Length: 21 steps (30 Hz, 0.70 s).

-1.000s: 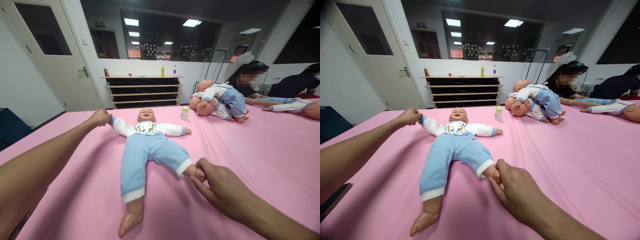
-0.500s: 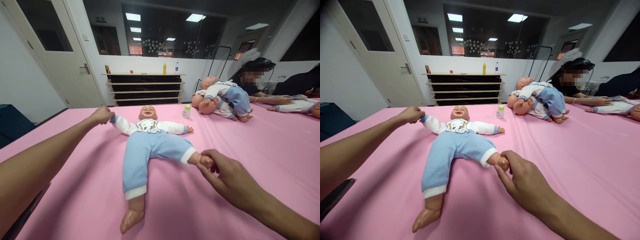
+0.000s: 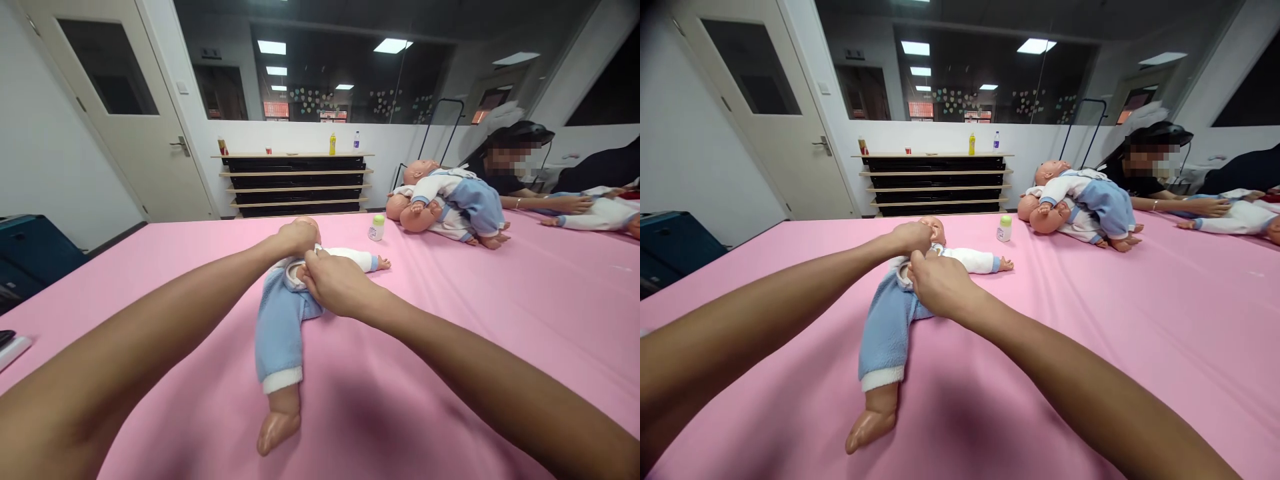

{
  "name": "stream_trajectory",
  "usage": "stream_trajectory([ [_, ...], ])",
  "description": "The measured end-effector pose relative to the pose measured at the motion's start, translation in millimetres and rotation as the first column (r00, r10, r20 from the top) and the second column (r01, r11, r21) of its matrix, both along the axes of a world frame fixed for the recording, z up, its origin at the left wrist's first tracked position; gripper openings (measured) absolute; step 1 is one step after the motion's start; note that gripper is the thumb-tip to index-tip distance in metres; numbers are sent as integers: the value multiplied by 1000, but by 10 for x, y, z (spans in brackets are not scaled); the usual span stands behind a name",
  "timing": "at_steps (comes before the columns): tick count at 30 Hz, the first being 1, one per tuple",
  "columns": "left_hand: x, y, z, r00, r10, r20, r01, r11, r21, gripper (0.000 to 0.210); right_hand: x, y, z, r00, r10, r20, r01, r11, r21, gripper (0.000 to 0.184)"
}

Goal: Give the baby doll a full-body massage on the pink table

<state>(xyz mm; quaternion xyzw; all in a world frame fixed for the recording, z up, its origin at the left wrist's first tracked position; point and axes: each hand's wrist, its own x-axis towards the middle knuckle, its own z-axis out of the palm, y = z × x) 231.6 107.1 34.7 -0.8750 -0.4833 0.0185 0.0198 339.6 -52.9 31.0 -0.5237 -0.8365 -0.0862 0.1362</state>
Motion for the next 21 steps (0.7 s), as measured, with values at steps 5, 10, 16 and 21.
stream_trajectory([
  [5,-639,273,125,973,171,155,-177,984,27,34,297,-368,8,997,-48,-69,45,998,-40,19],
  [10,-1552,605,-82,815,428,392,-431,898,-85,29,774,-1079,-275,978,-168,-120,155,982,-109,16],
  [16,-2103,701,-713,734,625,268,-585,781,-219,34,947,-1541,-812,942,-293,-164,219,907,-359,15],
  [21,-2194,660,-878,739,596,315,-549,803,-233,34,893,-1517,-919,924,-334,-187,230,875,-425,11],
])
